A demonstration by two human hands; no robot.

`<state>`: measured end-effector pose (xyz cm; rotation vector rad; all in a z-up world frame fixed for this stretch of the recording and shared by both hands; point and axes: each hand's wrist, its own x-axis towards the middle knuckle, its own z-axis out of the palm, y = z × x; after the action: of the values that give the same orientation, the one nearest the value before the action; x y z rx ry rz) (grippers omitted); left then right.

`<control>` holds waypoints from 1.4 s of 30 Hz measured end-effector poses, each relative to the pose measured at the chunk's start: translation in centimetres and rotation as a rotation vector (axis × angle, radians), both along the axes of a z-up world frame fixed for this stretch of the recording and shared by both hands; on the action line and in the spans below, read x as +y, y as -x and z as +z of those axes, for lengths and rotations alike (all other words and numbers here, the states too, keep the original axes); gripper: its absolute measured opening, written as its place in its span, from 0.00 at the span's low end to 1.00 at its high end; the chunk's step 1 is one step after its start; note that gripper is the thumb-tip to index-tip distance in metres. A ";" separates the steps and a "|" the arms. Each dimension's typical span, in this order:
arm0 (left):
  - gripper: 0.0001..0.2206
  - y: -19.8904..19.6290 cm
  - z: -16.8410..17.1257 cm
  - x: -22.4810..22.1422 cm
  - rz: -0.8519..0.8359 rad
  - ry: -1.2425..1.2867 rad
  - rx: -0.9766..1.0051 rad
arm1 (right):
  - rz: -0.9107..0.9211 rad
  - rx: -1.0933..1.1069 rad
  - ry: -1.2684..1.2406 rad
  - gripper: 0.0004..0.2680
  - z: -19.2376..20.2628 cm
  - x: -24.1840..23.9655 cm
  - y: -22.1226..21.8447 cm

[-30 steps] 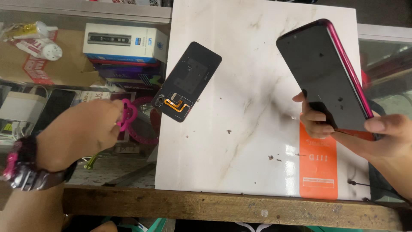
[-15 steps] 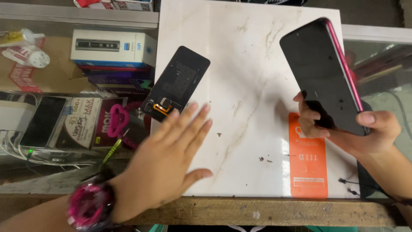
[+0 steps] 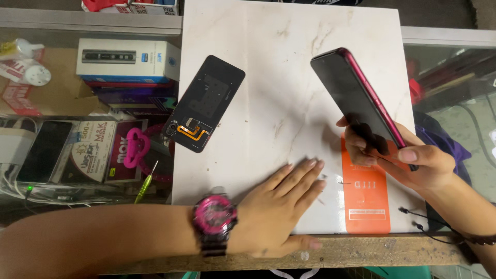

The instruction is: The person uses a screwdriver to remove screws from a disassembled smartphone. They then use a prying tool to lift and disconnect internal components, including the battery and ribbon cables, from the phone's chassis.

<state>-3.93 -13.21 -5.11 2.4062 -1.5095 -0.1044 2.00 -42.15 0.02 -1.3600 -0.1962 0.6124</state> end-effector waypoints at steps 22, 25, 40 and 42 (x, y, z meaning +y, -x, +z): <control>0.08 -0.7 4.6 0.1 -0.206 0.450 -0.219 | -0.089 -0.502 0.900 0.34 0.9 1.7 1.3; 0.09 -2.5 6.1 4.1 -0.018 0.433 -0.317 | -0.011 -0.519 1.153 0.38 1.4 2.6 1.4; 0.47 -5.5 4.0 9.6 0.257 0.222 0.266 | 0.352 -0.885 0.867 0.38 -0.2 6.8 1.2; 0.48 -5.7 4.1 9.6 0.273 0.204 0.332 | 0.388 -0.846 0.855 0.39 -0.4 6.5 0.9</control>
<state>1.80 -3.58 -1.04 2.2691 -0.9887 -0.2624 1.08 -35.62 -0.34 -2.3985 -0.9808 0.4030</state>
